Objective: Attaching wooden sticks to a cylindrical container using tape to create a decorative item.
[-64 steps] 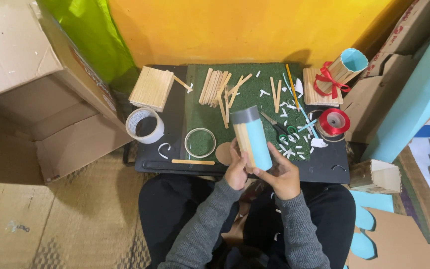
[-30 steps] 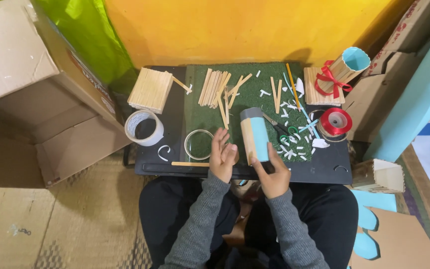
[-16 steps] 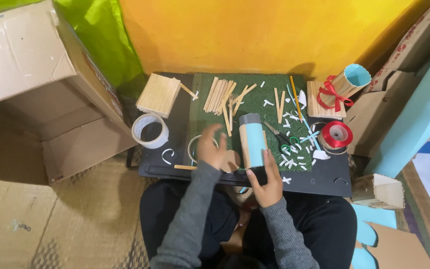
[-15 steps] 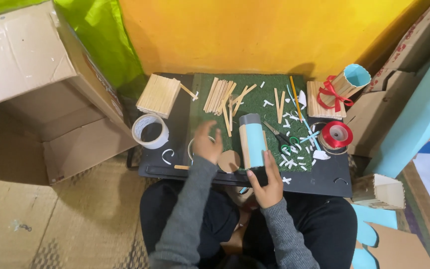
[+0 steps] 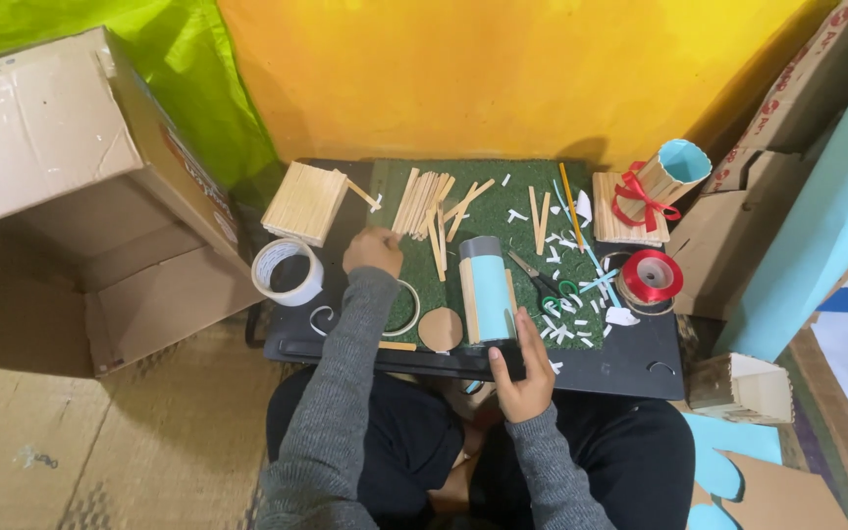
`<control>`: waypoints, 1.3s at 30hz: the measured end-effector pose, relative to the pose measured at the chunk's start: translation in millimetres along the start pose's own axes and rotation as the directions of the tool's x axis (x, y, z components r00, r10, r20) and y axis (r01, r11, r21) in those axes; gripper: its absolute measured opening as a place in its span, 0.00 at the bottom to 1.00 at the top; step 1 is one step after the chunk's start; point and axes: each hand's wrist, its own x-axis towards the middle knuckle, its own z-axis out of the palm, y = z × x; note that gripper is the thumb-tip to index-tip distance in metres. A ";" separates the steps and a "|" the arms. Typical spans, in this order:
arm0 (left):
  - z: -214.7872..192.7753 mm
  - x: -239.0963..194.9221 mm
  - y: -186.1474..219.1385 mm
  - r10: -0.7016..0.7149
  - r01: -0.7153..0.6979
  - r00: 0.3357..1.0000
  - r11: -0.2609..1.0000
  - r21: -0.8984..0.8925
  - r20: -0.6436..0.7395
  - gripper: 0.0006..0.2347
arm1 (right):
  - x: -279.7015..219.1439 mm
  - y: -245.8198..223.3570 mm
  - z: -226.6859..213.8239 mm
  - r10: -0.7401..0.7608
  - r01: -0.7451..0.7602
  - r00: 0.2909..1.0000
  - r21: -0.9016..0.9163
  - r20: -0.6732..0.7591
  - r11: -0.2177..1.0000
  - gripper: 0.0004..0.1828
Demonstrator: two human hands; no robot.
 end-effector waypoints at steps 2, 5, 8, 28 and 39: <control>-19.5 -13.1 6.1 -0.056 0.060 0.997 0.995 -0.082 0.050 0.05 | -0.1 -1.0 -1.5 0.000 0.000 1.000 0.013 -0.004 1.000 0.32; -34.4 -23.2 -0.9 -0.159 0.187 0.979 0.951 -0.246 0.132 0.09 | 1.0 -2.5 -3.6 -0.013 0.013 1.000 0.045 -0.004 0.999 0.30; -30.8 -27.6 -25.4 -0.225 0.228 0.973 0.902 -0.366 0.051 0.09 | 1.2 -3.7 -5.4 -0.009 0.009 1.000 0.048 -0.008 0.999 0.28; 48.7 -175.3 -31.3 0.258 0.394 0.892 -0.040 -0.918 0.372 0.09 | 0.5 -35.6 20.1 0.275 -0.236 0.961 0.419 -0.033 0.876 0.17; 3.5 -149.4 -60.6 0.312 0.382 0.834 0.266 -0.885 0.454 0.14 | 33.8 -57.7 42.4 0.456 -0.525 0.826 0.158 0.332 0.836 0.08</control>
